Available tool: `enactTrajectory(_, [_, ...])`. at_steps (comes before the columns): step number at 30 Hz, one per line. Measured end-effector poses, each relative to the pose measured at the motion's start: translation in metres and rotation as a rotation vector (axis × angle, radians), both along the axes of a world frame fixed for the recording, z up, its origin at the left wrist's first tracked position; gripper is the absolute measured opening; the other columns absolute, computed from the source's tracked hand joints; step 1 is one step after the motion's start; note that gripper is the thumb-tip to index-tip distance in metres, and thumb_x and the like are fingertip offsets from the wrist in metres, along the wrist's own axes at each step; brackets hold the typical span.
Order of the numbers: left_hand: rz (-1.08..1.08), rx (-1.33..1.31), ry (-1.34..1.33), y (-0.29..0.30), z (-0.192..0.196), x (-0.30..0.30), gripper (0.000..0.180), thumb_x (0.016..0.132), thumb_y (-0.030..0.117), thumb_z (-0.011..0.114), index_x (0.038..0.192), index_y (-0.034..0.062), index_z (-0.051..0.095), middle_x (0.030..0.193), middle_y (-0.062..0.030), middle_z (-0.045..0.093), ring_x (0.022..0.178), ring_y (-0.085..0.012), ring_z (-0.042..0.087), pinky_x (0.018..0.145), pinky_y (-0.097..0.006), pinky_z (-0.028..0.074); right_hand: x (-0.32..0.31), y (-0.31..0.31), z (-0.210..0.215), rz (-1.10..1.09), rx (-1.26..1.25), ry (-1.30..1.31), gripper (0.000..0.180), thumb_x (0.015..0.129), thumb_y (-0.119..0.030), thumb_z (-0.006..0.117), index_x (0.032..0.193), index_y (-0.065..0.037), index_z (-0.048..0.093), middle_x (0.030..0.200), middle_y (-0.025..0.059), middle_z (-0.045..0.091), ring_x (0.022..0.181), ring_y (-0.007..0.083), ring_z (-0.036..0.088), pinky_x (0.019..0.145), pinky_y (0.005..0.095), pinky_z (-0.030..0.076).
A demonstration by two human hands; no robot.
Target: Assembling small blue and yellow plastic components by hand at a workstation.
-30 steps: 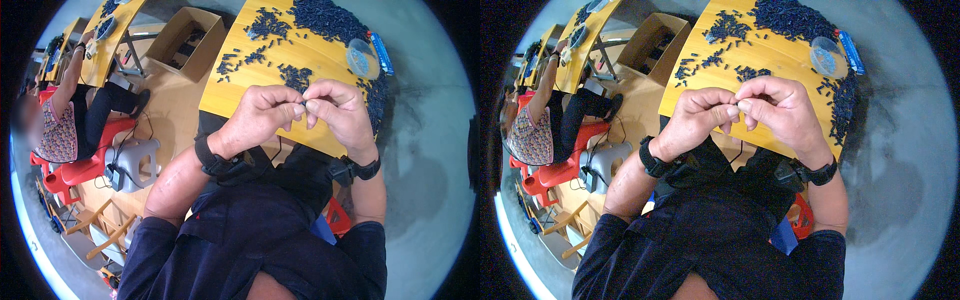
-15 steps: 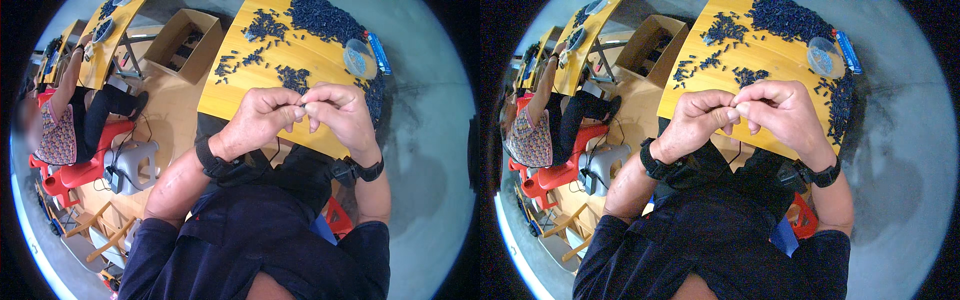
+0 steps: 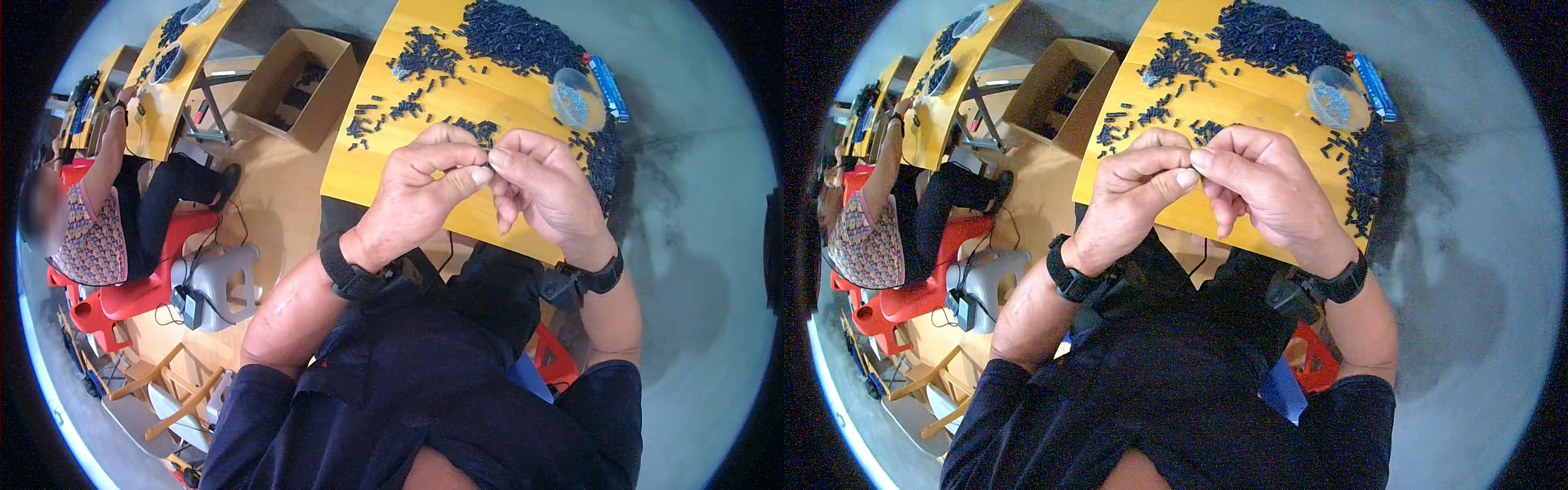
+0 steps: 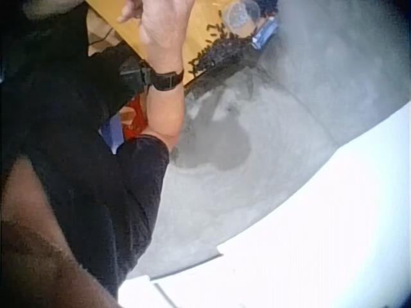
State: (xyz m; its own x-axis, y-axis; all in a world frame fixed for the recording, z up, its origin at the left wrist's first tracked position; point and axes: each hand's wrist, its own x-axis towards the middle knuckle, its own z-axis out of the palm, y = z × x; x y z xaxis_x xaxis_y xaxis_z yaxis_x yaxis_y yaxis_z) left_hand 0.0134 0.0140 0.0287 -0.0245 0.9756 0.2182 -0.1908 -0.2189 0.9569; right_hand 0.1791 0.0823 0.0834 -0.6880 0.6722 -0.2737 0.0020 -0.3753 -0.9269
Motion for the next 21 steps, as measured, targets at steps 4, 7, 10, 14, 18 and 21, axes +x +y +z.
enactTrajectory(4, [0.055, 0.136, 0.026, 0.003, -0.001, 0.001, 0.011, 0.082, 0.005, 0.068, 0.092, 0.0041, 0.07, 0.112, -0.0133, 0.059, 0.111, -0.0221, 0.051, 0.094, -0.034, 0.04, 0.002, -0.002, 0.005, 0.052, -0.166, -0.026, 0.028, 0.094, -0.028, 0.056, 0.085, -0.001, 0.059, 0.068, 0.0054, 0.06, 0.044, 0.0104, 0.057, 0.04, 0.0234, 0.05])
enactTrajectory(7, [0.027, 0.146, 0.019, 0.001, 0.002, -0.001, 0.012, 0.083, 0.005, 0.067, 0.094, 0.0052, 0.069, 0.124, -0.0158, 0.053, 0.122, -0.0246, 0.044, 0.101, -0.038, 0.034, 0.001, -0.005, 0.006, 0.085, -0.228, 0.006, 0.039, 0.096, -0.037, 0.05, 0.085, 0.0, 0.059, 0.069, 0.0082, 0.061, 0.044, 0.013, 0.058, 0.039, 0.0252, 0.051])
enactTrajectory(10, [0.003, 0.124, -0.031, -0.001, 0.004, 0.0, 0.012, 0.083, 0.005, 0.067, 0.095, 0.0051, 0.069, 0.13, -0.0172, 0.05, 0.126, -0.0255, 0.042, 0.103, -0.039, 0.033, 0.002, -0.006, 0.002, 0.132, -0.304, 0.041, 0.053, 0.097, -0.047, 0.042, 0.084, 0.002, 0.058, 0.068, 0.0109, 0.061, 0.044, 0.0152, 0.059, 0.039, 0.0259, 0.051])
enactTrajectory(14, [-0.014, 0.097, -0.121, -0.004, 0.007, 0.001, 0.012, 0.082, 0.004, 0.066, 0.094, 0.0046, 0.069, 0.13, -0.0173, 0.049, 0.123, -0.0253, 0.044, 0.102, -0.038, 0.035, 0.005, -0.001, -0.008, 0.28, -0.387, 0.114, 0.062, 0.098, -0.053, 0.03, 0.091, 0.003, 0.055, 0.069, 0.0143, 0.06, 0.044, 0.0201, 0.059, 0.038, 0.0301, 0.051])
enactTrajectory(18, [-0.044, 0.068, -0.167, -0.005, 0.007, 0.001, 0.012, 0.083, 0.003, 0.065, 0.094, 0.0038, 0.069, 0.128, -0.0161, 0.05, 0.123, -0.024, 0.044, 0.101, -0.037, 0.035, 0.001, -0.007, -0.003, 0.246, -0.417, 0.108, 0.062, 0.097, -0.053, 0.037, 0.076, 0.003, 0.055, 0.061, 0.0117, 0.058, 0.038, 0.0155, 0.054, 0.034, 0.0254, 0.047])
enactTrajectory(21, [-0.107, 0.053, -0.081, -0.004, 0.01, -0.001, 0.011, 0.084, 0.002, 0.064, 0.094, 0.0024, 0.069, 0.125, -0.0151, 0.053, 0.123, -0.0225, 0.045, 0.101, -0.036, 0.036, 0.002, -0.007, -0.007, 0.233, -0.377, 0.099, 0.058, 0.097, -0.05, 0.041, 0.074, 0.001, 0.055, 0.059, 0.0108, 0.057, 0.035, 0.0142, 0.05, 0.032, 0.0253, 0.045])
